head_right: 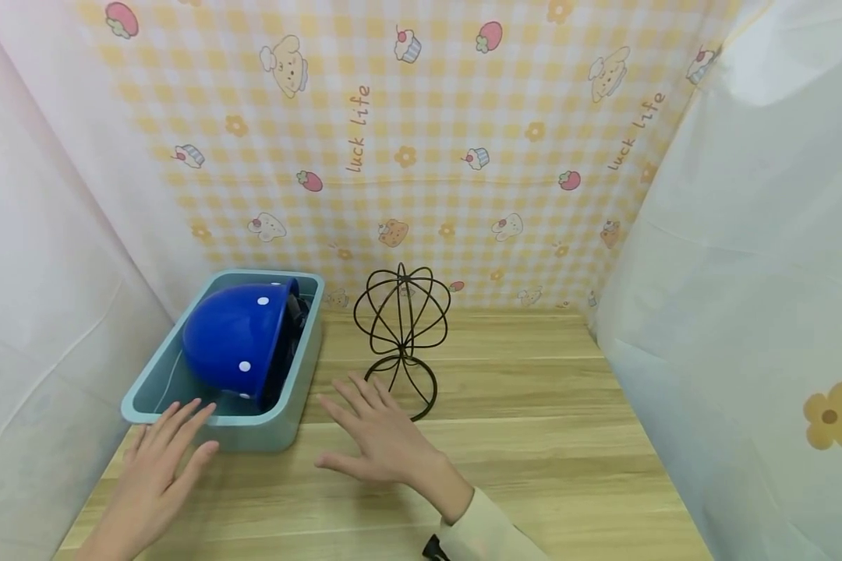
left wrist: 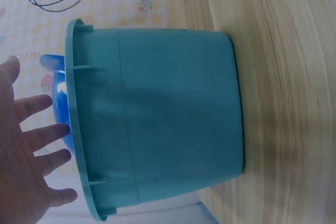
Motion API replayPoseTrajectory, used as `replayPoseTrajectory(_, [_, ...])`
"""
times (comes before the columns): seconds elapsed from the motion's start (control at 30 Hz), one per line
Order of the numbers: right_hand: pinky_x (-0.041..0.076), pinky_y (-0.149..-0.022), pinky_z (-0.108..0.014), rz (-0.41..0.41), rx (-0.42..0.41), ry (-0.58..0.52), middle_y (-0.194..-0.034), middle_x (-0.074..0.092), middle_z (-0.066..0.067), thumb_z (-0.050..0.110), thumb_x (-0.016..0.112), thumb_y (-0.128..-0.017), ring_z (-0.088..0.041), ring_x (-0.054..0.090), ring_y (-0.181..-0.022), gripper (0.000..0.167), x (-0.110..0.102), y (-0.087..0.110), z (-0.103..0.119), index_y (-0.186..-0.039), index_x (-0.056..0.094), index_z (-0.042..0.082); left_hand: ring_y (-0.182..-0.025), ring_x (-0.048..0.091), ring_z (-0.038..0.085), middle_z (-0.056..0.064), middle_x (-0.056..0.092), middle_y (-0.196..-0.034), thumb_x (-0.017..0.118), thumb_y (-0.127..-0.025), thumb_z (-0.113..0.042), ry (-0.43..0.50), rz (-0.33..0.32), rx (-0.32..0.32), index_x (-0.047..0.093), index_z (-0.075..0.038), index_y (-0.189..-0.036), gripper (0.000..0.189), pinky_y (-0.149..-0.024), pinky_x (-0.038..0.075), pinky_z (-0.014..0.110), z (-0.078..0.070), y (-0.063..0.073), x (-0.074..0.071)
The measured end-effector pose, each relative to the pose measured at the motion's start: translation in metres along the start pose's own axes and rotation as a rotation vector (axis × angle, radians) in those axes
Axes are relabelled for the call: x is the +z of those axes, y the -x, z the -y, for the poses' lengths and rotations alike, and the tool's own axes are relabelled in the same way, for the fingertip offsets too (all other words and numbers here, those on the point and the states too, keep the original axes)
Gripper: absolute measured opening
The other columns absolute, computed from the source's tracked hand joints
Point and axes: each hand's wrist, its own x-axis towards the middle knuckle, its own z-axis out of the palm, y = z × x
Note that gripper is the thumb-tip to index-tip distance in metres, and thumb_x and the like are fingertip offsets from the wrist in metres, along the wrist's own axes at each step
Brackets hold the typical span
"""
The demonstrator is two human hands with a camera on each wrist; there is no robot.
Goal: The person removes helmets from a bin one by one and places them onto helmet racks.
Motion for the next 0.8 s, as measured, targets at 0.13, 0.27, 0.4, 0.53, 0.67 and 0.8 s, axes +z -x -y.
replayPoseTrajectory(0.13, [0.020, -0.123, -0.055, -0.009, -0.018, 0.009, -0.167, 0.021, -0.003, 0.071, 0.035, -0.097, -0.027, 0.008, -0.157, 0.079, -0.001, -0.006, 0.003, -0.160, 0.021, 0.027, -0.143, 0.023, 0.053, 0.031, 0.039, -0.151, 0.049, -0.105, -0.038, 0.010, -0.032, -0.003, 0.045, -0.006, -0.147, 0.054, -0.114, -0.002, 0.075, 0.008, 0.002, -0.001])
replayPoseTrajectory(0.27, [0.023, -0.122, -0.055, -0.008, -0.025, 0.016, -0.167, 0.021, -0.003, 0.071, 0.034, -0.097, -0.028, 0.009, -0.156, 0.077, -0.001, -0.012, 0.006, -0.160, 0.020, 0.028, -0.142, 0.025, 0.054, 0.031, 0.041, -0.149, 0.051, -0.104, -0.033, 0.020, -0.078, 0.014, 0.046, -0.005, -0.146, 0.051, -0.115, -0.004, 0.074, 0.016, 0.004, -0.001])
replayPoseTrajectory(0.4, [0.023, -0.122, -0.056, -0.004, -0.030, 0.023, -0.167, 0.020, -0.002, 0.071, 0.034, -0.097, -0.028, 0.009, -0.156, 0.076, -0.001, -0.017, 0.009, -0.160, 0.019, 0.030, -0.140, 0.027, 0.054, 0.031, 0.043, -0.147, 0.052, -0.104, -0.031, 0.030, -0.115, 0.025, 0.047, -0.005, -0.145, 0.049, -0.115, -0.004, 0.073, 0.024, 0.003, -0.001])
replayPoseTrajectory(0.53, [0.022, -0.123, -0.055, -0.004, -0.035, 0.034, -0.167, 0.021, -0.002, 0.070, 0.035, -0.098, -0.027, 0.009, -0.157, 0.076, 0.000, -0.022, 0.011, -0.160, 0.022, 0.028, -0.137, 0.031, 0.056, 0.032, 0.045, -0.144, 0.053, -0.103, -0.026, 0.050, -0.167, 0.049, 0.049, -0.004, -0.143, 0.046, -0.115, 0.002, 0.074, 0.032, 0.001, -0.002])
replayPoseTrajectory(0.67, [0.023, -0.123, -0.053, -0.001, -0.033, 0.037, -0.166, 0.023, -0.002, 0.069, 0.033, -0.098, -0.027, 0.010, -0.156, 0.075, 0.004, -0.026, 0.012, -0.160, 0.023, 0.027, -0.132, 0.038, 0.056, 0.033, 0.051, -0.139, 0.056, -0.102, -0.024, 0.048, -0.243, 0.072, 0.054, -0.001, -0.137, 0.042, -0.113, 0.015, 0.073, 0.039, -0.002, -0.004])
replayPoseTrajectory(0.8, [0.026, -0.122, -0.052, -0.011, -0.009, 0.016, -0.164, 0.028, -0.001, 0.067, 0.031, -0.100, -0.026, 0.015, -0.156, 0.071, 0.004, -0.032, 0.012, -0.159, 0.024, 0.027, -0.130, 0.039, 0.058, 0.034, 0.050, -0.138, 0.058, -0.101, -0.023, 0.048, -0.292, 0.059, 0.055, 0.002, -0.136, 0.043, -0.108, 0.023, 0.073, 0.047, -0.009, -0.007])
